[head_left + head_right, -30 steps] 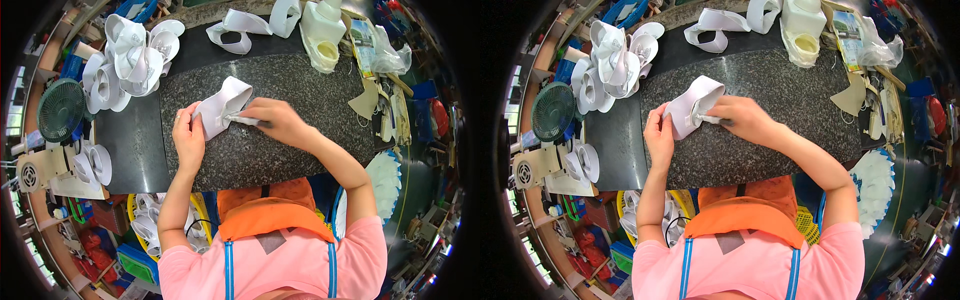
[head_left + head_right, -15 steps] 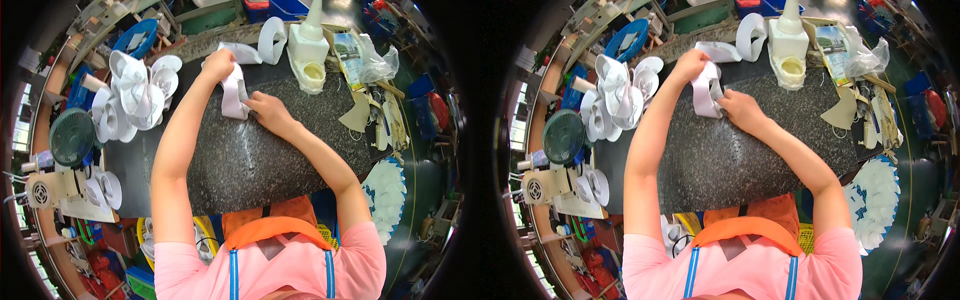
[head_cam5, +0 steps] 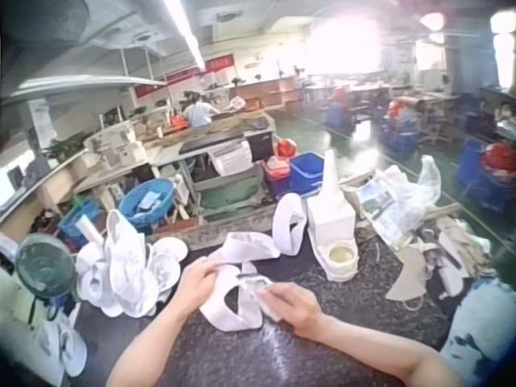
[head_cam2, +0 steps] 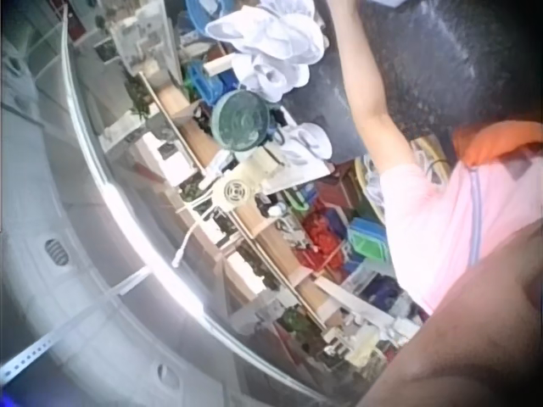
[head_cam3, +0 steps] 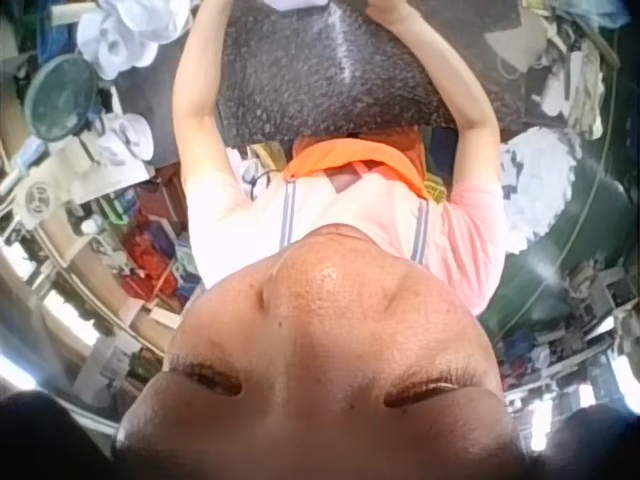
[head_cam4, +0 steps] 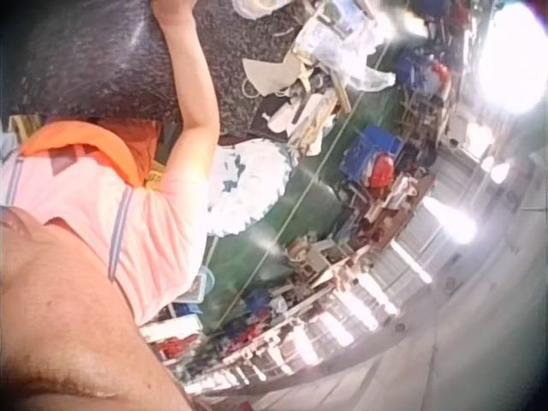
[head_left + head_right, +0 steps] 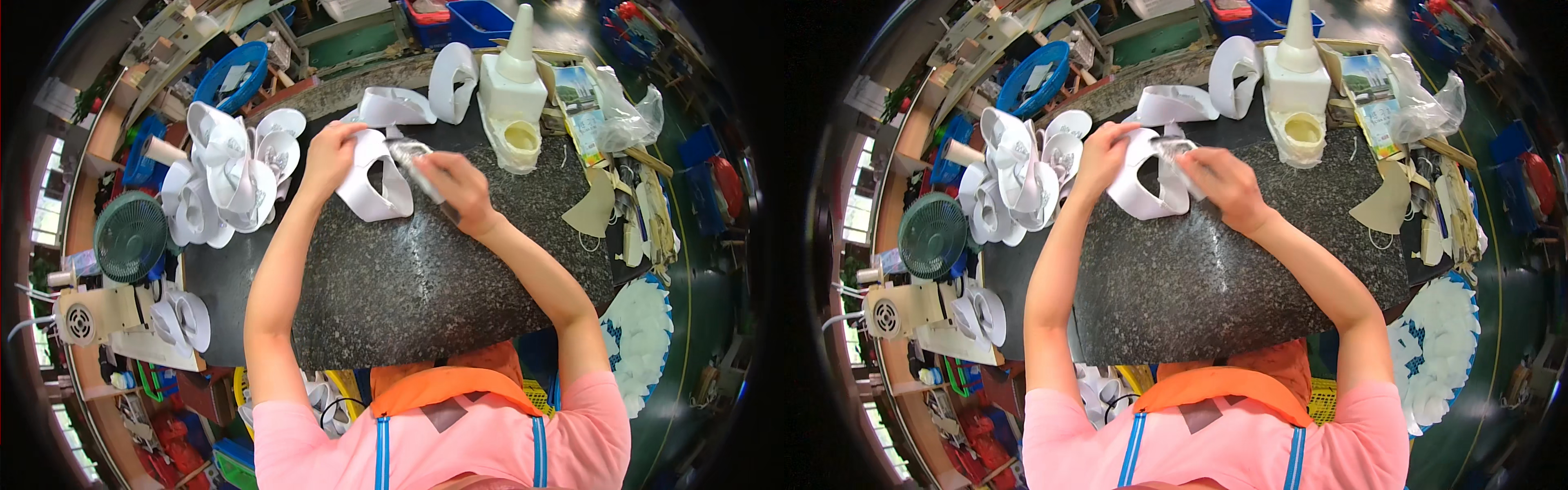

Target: The recorder is applying glue or adhesive to the edges of white shoe components using a small brush.

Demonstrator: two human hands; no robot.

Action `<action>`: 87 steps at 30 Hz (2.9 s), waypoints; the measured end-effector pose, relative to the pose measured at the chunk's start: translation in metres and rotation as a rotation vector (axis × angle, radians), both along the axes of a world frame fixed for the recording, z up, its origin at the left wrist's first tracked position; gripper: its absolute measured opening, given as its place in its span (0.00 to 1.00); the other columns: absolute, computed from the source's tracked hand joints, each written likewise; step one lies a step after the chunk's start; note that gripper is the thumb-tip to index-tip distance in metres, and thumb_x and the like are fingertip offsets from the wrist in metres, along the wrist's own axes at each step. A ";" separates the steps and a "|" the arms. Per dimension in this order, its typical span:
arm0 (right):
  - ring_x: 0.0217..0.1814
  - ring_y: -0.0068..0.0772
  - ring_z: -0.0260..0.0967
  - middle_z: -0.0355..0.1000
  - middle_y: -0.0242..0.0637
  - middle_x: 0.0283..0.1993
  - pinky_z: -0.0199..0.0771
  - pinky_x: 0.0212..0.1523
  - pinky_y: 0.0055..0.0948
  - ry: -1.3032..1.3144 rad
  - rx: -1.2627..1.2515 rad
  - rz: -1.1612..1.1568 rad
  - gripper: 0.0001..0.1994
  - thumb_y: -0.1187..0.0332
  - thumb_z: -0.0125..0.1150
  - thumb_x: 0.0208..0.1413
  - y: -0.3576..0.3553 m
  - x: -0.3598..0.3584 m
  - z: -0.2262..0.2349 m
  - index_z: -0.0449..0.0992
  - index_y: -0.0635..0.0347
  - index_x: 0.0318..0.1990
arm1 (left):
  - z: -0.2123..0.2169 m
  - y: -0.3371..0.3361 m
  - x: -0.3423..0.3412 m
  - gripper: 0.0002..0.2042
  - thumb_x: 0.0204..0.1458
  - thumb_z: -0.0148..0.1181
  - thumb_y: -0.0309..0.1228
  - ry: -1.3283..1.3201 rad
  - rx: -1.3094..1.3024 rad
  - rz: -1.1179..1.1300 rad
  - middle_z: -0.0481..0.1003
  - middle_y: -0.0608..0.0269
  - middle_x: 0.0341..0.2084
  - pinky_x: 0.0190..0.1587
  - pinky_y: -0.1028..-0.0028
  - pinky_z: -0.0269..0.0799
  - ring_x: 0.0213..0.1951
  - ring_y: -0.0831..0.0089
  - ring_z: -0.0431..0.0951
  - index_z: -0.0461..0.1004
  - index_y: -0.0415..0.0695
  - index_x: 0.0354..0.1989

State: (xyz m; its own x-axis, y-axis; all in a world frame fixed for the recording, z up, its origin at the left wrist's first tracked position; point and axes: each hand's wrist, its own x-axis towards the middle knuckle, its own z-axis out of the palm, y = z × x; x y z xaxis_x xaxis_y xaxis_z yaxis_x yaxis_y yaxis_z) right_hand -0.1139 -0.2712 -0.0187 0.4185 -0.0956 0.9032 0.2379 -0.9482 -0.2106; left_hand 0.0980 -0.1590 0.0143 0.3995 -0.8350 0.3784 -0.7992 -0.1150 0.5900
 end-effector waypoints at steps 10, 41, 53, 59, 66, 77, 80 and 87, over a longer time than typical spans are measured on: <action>0.40 0.42 0.69 0.69 0.38 0.39 0.70 0.39 0.32 0.622 0.399 0.571 0.20 0.84 0.61 0.35 0.074 0.024 0.016 0.76 0.61 0.42 | -0.033 0.114 -0.024 0.13 0.50 0.51 0.19 0.482 -0.298 0.307 0.71 0.66 0.29 0.35 0.80 0.64 0.31 0.80 0.69 0.76 0.38 0.43; 0.36 0.35 0.68 0.68 0.41 0.35 0.64 0.36 0.26 0.629 0.365 0.068 0.16 0.88 0.53 0.40 0.052 -0.099 0.048 0.74 0.68 0.39 | -0.095 0.550 0.082 0.15 0.51 0.47 0.34 0.299 0.133 2.360 0.76 0.46 0.41 0.49 0.58 0.69 0.48 0.52 0.73 0.78 0.40 0.38; 0.39 0.37 0.70 0.70 0.41 0.36 0.68 0.41 0.28 0.569 0.400 -0.180 0.17 0.85 0.56 0.40 0.001 -0.158 0.041 0.75 0.65 0.41 | -0.097 0.540 0.097 0.21 0.50 0.53 0.38 0.308 -0.002 2.539 0.72 0.38 0.42 0.47 0.54 0.72 0.46 0.46 0.74 0.62 0.42 0.51; 0.37 0.35 0.73 0.75 0.42 0.34 0.70 0.40 0.28 0.378 0.793 -0.460 0.10 0.71 0.59 0.49 -0.084 -0.124 0.040 0.75 0.65 0.39 | -0.034 0.461 0.085 0.18 0.40 0.53 0.26 -0.695 -0.164 2.046 0.72 0.36 0.41 0.51 0.55 0.66 0.47 0.43 0.70 0.72 0.34 0.42; 0.41 0.53 0.72 0.73 0.56 0.36 0.71 0.43 0.41 0.852 0.484 -0.746 0.22 0.56 0.64 0.41 -0.143 -0.071 0.037 0.74 0.68 0.37 | -0.004 0.091 -0.005 0.15 0.49 0.52 0.23 0.158 -0.276 0.140 0.73 0.53 0.47 0.51 0.72 0.64 0.47 0.68 0.71 0.71 0.39 0.48; 0.42 0.45 0.70 0.69 0.44 0.41 0.72 0.41 0.37 0.406 0.437 -0.347 0.18 0.63 0.65 0.46 -0.046 -0.081 0.031 0.73 0.58 0.45 | -0.022 -0.193 -0.056 0.20 0.43 0.64 0.32 0.337 -0.330 0.266 0.74 0.57 0.36 0.39 0.72 0.70 0.36 0.74 0.72 0.72 0.31 0.42; 0.52 0.51 0.63 0.66 0.52 0.47 0.64 0.53 0.41 0.193 0.464 -0.262 0.31 0.56 0.70 0.40 -0.030 -0.055 0.030 0.69 0.69 0.48 | 0.003 -0.114 -0.090 0.15 0.51 0.59 0.27 0.815 -0.470 -0.055 0.72 0.55 0.37 0.44 0.72 0.69 0.39 0.72 0.73 0.67 0.34 0.45; 0.35 0.32 0.72 0.72 0.41 0.32 0.71 0.36 0.33 0.285 1.203 0.420 0.19 0.57 0.64 0.50 0.001 -0.044 0.054 0.73 0.64 0.41 | 0.055 0.031 -0.119 0.24 0.48 0.55 0.27 0.358 -0.232 -0.138 0.67 0.51 0.53 0.64 0.64 0.51 0.60 0.60 0.62 0.63 0.33 0.55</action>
